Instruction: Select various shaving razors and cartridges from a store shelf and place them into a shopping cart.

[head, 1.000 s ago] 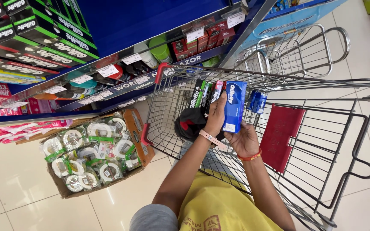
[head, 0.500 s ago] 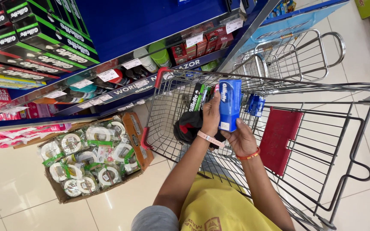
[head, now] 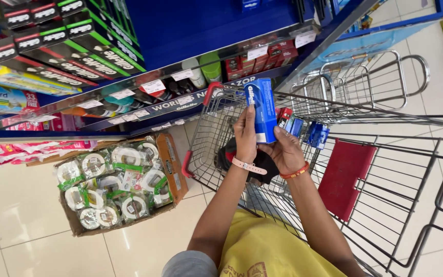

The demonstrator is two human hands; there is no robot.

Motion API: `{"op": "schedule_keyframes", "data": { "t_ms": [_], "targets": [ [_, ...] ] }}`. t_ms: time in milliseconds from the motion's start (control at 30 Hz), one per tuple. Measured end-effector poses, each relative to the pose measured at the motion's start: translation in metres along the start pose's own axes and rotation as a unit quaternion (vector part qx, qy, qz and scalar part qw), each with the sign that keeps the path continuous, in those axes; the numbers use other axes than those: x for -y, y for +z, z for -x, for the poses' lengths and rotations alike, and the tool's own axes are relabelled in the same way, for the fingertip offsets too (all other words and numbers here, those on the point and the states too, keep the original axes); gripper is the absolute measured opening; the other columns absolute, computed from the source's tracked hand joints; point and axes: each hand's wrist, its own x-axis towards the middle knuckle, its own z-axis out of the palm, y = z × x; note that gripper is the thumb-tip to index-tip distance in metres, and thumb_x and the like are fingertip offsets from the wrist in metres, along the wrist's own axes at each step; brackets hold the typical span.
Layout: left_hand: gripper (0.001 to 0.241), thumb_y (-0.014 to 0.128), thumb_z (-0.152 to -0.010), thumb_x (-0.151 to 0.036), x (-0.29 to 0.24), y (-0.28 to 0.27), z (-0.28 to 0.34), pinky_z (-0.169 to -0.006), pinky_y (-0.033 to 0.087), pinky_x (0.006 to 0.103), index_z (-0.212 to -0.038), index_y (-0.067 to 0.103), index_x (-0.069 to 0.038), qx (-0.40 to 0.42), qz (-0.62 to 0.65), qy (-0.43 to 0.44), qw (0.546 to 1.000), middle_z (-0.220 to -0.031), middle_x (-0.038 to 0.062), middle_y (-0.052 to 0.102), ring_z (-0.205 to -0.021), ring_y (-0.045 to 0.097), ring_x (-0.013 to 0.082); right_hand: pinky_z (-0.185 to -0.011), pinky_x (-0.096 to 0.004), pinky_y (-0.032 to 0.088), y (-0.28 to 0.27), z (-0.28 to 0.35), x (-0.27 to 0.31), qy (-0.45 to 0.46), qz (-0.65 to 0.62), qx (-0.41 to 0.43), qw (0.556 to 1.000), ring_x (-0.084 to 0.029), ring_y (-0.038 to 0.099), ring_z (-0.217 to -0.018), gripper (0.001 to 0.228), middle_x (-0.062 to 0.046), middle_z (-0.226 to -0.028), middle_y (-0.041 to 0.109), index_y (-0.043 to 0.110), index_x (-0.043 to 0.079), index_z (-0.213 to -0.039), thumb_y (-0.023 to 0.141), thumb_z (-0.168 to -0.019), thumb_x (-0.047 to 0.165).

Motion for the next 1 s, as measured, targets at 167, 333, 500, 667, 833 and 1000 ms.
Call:
{"op": "schedule_keyframes", "data": {
  "t_ms": [167, 333, 500, 667, 833, 1000],
  "targets": [
    [0.037, 0.064, -0.105, -0.033, -0.024, -0.002, -0.006, -0.076, 0.053, 0.0227, -0.122, 0.067, 0.0, 0.003, -0.031, 0.027, 0.999, -0.102, 0.003, 0.07, -0.086, 0.063, 0.0059, -0.079, -0.039, 0.063, 0.012, -0.022, -0.009, 0.0, 0.015, -0.005, 1.0, -0.025, 0.076, -0.093, 0.022, -0.013, -0.106, 0.075, 0.072, 0.002, -0.113, 0.064, -0.104, 0.019],
    [0.046, 0.077, -0.093, -0.023, -0.051, 0.001, -0.033, -0.08, 0.055, 0.0257, -0.127, 0.059, 0.001, 0.035, -0.092, 0.08, 0.992, -0.106, 0.005, 0.068, -0.091, 0.065, 0.0101, -0.078, -0.041, 0.066, 0.034, -0.057, -0.008, -0.032, 0.013, 0.004, 0.999, -0.024, 0.075, -0.086, 0.016, -0.009, -0.103, 0.075, 0.07, 0.002, -0.108, 0.068, -0.102, 0.017],
    [0.055, 0.071, -0.097, -0.026, -0.07, 0.001, -0.076, -0.088, 0.055, 0.0294, -0.137, 0.049, 0.005, 0.035, -0.123, 0.131, 0.983, -0.117, 0.012, 0.066, -0.101, 0.065, 0.0158, -0.068, -0.039, 0.066, 0.082, -0.097, 0.004, -0.076, 0.073, -0.03, 0.994, -0.024, 0.075, -0.074, 0.018, -0.009, -0.095, 0.073, 0.07, -0.001, -0.108, 0.071, -0.097, 0.014],
    [0.061, 0.067, -0.102, -0.02, -0.064, -0.01, -0.125, -0.105, 0.049, 0.0377, -0.148, 0.043, 0.013, 0.006, -0.297, 0.286, 0.911, -0.135, 0.026, 0.058, -0.121, 0.06, 0.0297, -0.07, -0.032, 0.062, 0.105, -0.148, 0.009, -0.147, 0.119, -0.035, 0.981, -0.019, 0.075, -0.081, 0.026, -0.011, -0.101, 0.076, 0.07, -0.006, -0.118, 0.074, -0.096, 0.009],
    [0.051, 0.058, -0.107, -0.018, -0.07, -0.01, -0.149, -0.111, 0.047, 0.0371, -0.147, 0.048, 0.011, 0.005, -0.295, 0.285, 0.912, -0.148, 0.028, 0.056, -0.133, 0.06, 0.0301, -0.068, -0.031, 0.064, 0.137, -0.161, 0.024, -0.152, 0.14, -0.029, 0.978, -0.018, 0.075, -0.081, 0.033, -0.01, -0.099, 0.076, 0.068, -0.005, -0.123, 0.073, -0.093, 0.008],
    [0.052, 0.056, -0.105, -0.014, -0.081, -0.004, -0.154, -0.095, 0.054, 0.0316, -0.151, 0.046, 0.008, 0.003, -0.256, 0.19, 0.948, -0.132, 0.025, 0.07, -0.111, 0.067, 0.0227, -0.071, -0.03, 0.063, 0.122, -0.186, 0.02, -0.197, 0.222, -0.033, 0.954, -0.018, 0.073, -0.08, 0.037, -0.016, -0.098, 0.073, 0.069, -0.007, -0.129, 0.076, -0.093, 0.0]
  ]
}}
